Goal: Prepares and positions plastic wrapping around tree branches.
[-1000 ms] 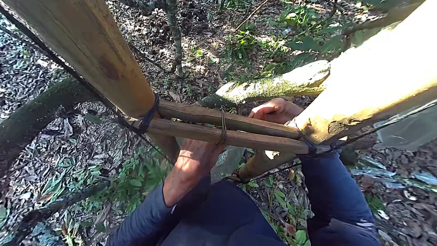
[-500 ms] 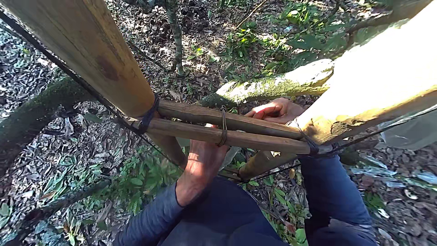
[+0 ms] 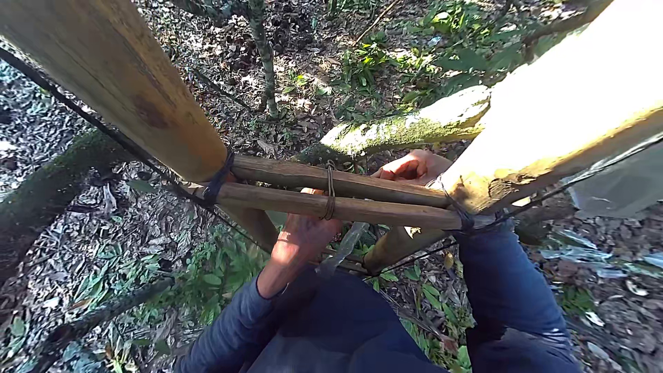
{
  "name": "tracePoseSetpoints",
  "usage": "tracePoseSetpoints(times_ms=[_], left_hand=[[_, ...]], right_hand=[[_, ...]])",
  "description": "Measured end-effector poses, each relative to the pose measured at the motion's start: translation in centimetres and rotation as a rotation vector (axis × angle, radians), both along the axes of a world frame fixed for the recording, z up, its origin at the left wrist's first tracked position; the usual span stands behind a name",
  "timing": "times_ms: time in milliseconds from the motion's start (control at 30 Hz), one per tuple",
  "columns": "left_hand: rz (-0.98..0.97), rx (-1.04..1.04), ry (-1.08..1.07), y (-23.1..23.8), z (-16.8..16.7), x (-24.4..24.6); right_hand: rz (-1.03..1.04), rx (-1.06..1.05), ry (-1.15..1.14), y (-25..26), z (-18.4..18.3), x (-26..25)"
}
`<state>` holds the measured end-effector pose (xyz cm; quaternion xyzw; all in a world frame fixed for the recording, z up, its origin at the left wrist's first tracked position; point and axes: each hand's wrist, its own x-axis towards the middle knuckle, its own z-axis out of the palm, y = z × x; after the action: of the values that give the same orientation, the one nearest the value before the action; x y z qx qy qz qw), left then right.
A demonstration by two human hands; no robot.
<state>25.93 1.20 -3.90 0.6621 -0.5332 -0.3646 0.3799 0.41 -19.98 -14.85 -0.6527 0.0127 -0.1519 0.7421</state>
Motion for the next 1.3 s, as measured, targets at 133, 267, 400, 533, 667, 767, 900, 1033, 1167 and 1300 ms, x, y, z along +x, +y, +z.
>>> tracePoseSetpoints(times_ms=[133, 267, 400, 533, 667, 767, 900, 1033, 1167, 1300], left_hand=[[-0.071, 0.083, 0.188, -0.4, 0.0, -0.4], [-0.075, 0.102, 0.215, -0.6, 0.0, -0.6], [-0.058, 0.138, 0.211, -0.6, 0.6, -0.8], [-0.051, 0.108, 0.232, -0.8, 0.3, -1.0], [-0.007, 0.05, 0.103, -0.5, 0.1, -1.4], [0.113, -0.016, -0.021, -0.1, 0.3, -1.8], [0.243, -0.065, -0.036, 0.0, -0.2, -1.9], [0.366, -0.201, 0.211, 0.0, -0.5, -2.8], [0.477, -0.357, 0.464, -0.4, -0.6, -3.9], [0.442, -0.322, 0.296, 0.0, -1.0, -3.4]], right_hand=[[-0.116, 0.022, 0.139, 2.1, 4.1, 0.7], [-0.106, -0.01, 0.036, 1.5, 2.6, -0.8], [-0.174, -0.093, 0.156, 0.2, -0.8, -2.6], [-0.275, -0.078, 0.152, -0.6, -4.2, -4.7], [-0.327, -0.043, 0.028, 0.2, -3.6, -5.2], [-0.245, -0.004, -0.051, 0.9, -1.4, -3.0], [-0.117, -0.156, -0.155, 0.4, 2.0, 1.4], [-0.361, -0.069, -0.184, 2.4, 3.9, 0.8], [-0.394, -0.045, -0.2, 2.8, 4.3, 3.2], [-0.712, -0.225, 0.211, 1.8, 0.1, 2.8]])
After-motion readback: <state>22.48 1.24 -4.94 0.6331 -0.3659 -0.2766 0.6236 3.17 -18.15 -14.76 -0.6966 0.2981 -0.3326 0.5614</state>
